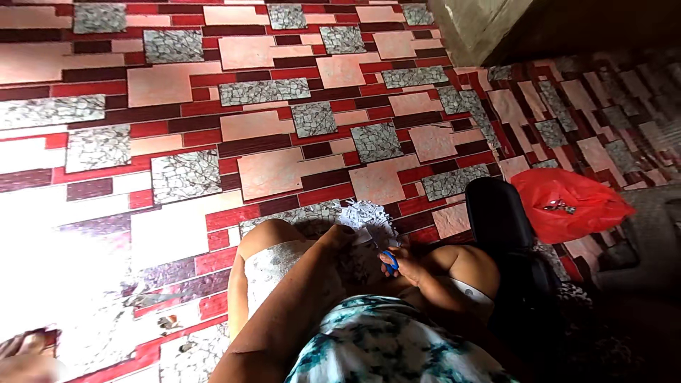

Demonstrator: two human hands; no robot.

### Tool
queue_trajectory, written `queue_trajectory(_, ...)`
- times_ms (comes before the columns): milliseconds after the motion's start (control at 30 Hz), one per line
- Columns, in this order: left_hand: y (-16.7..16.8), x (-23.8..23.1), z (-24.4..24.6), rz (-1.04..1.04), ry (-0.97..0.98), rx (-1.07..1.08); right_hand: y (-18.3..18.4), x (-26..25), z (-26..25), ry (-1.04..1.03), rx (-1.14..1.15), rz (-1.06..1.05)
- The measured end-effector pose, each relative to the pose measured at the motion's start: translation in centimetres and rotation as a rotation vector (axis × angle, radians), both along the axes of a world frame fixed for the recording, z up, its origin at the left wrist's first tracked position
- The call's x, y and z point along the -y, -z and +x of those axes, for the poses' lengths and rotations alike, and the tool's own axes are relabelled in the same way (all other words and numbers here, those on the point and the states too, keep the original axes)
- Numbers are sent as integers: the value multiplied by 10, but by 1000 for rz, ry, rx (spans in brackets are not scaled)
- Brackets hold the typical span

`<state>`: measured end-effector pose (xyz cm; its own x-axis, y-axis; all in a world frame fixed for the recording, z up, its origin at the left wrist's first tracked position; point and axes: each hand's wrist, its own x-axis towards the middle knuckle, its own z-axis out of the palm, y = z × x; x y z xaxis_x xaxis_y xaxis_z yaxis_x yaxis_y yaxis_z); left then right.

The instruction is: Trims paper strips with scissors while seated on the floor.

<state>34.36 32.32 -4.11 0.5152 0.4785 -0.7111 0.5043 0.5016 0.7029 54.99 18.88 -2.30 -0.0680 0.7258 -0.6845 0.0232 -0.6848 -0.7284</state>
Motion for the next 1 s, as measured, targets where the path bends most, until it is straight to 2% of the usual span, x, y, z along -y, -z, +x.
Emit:
queue_trajectory(167, 1, 3, 2, 27, 46, 2, -2, 1, -4, 3, 46, 10)
queue_trajectory(233, -1, 3, 2, 23, 60, 14, -3, 2, -4, -5, 131, 56)
queue_trajectory(300, -4, 4, 0, 49, 82, 13, -15, -1, -3, -111, 262, 66)
queue_trajectory(400, -42, 10, 2, 53, 105, -92, -53, -15, -17, -223, 401, -116)
queue_trajectory(467, -49, 11, 4, 35, 96, -136, -56, -11, -14, -233, 381, -39)
queue_trajectory(533, -20, 8, 0, 116, 142, -90, -40, -3, -11, -131, 334, 105)
queue_trajectory(600, -2, 5, -1, 158, 161, -62, -16, 2, -9, -10, 217, 84)
queue_trajectory(700, -1, 4, 1, 153, 132, -61, -4, 2, -5, 72, 115, 18)
queue_trajectory(867, 3, 2, 2, 57, 22, -11, 3, -1, 0, -9, 48, -32)
queue_trajectory(1000, 2, 3, 3, 21, 20, -5, 3, 0, -1, -24, 53, -20)
